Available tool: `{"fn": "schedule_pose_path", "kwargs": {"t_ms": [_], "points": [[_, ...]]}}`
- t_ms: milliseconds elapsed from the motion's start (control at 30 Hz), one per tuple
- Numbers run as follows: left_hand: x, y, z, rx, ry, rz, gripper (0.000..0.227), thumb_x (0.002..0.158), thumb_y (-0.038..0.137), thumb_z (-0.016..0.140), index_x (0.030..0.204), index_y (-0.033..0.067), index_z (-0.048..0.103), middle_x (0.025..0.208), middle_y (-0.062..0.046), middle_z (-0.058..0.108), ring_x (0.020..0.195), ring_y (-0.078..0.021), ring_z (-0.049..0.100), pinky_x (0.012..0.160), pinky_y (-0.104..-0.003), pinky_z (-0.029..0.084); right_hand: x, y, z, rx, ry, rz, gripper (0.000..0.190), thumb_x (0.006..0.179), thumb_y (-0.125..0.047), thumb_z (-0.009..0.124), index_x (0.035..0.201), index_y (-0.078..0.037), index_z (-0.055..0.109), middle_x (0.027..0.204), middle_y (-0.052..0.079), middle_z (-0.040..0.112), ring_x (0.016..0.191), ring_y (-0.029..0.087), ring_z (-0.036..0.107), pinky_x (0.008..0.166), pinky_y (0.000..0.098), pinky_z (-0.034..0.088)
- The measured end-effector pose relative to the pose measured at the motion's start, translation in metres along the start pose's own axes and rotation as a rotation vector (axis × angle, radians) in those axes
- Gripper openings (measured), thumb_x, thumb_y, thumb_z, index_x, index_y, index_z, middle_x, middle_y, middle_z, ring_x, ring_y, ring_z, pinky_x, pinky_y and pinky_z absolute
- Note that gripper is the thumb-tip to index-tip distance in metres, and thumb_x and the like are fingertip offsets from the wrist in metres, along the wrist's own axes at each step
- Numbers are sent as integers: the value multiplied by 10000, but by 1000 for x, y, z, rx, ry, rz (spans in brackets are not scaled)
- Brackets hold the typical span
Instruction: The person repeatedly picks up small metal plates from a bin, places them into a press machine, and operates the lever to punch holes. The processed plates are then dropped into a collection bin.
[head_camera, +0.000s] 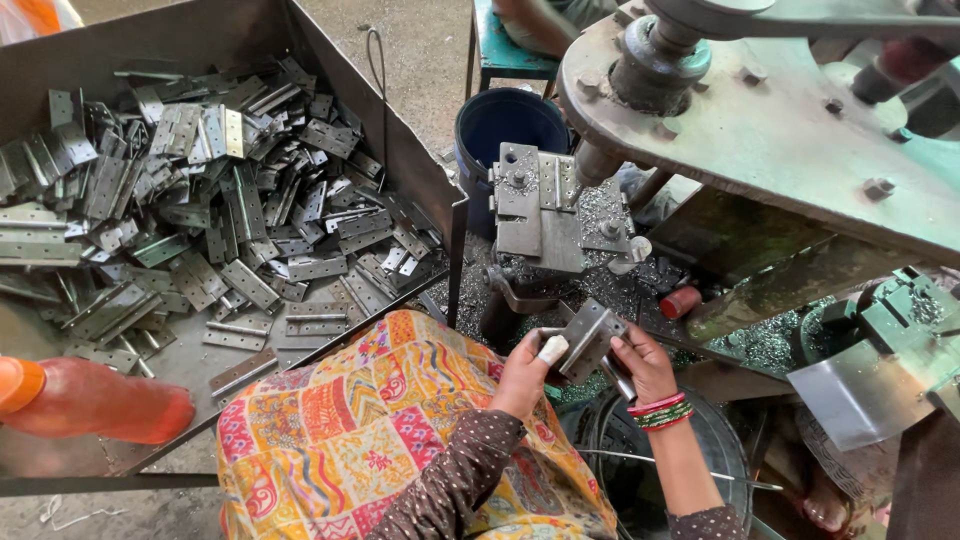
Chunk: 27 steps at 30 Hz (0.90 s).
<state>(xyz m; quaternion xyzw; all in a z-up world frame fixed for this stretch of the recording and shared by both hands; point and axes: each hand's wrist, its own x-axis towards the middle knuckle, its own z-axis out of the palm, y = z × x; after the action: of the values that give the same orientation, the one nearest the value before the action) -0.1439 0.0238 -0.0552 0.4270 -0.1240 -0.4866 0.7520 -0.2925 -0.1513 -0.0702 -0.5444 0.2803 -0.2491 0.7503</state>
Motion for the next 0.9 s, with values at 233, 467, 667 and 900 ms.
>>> {"fn": "schedule_pose_path", "kwargs": {"t_ms": [233, 467, 667, 900], "points": [[74, 1, 0, 78, 177, 381, 256, 1056, 139, 623, 1262, -14, 616, 1130, -58, 682, 1002, -109, 602, 875, -260, 518, 6, -6, 14, -152, -121, -25, 504, 1003, -208, 603, 1474, -47, 519, 1290, 78, 684, 1137, 130, 637, 967, 290, 503], [67, 22, 6, -55, 271, 122, 486, 969, 148, 614, 1401, 48, 415, 1178, -127, 669, 1039, -236, 680, 889, -348, 595, 4, -7, 22, -390, -53, -42, 495, 986, -210, 625, 1443, -40, 544, 1258, 78, 700, 1094, 122, 644, 935, 291, 523], [32, 51, 9, 1425, 450, 813, 660, 1002, 388, 594, 1469, -44, 420, 1488, -313, 484, 1390, -411, 422, 1142, -497, 357, 2, -12, 36, -1218, 10, -213, 538, 897, -374, 724, 1332, -78, 612, 1275, 164, 694, 1161, 319, 665, 992, 405, 513], [108, 66, 23, 2029, 285, 759, 445, 960, 198, 496, 1327, -21, 623, 1497, -168, 537, 1449, -336, 422, 1242, -526, 211, 7, -26, 52, -1471, -125, 124, 797, 841, -544, 703, 1459, -132, 414, 1280, 195, 653, 1144, 383, 653, 961, 465, 518]]}}
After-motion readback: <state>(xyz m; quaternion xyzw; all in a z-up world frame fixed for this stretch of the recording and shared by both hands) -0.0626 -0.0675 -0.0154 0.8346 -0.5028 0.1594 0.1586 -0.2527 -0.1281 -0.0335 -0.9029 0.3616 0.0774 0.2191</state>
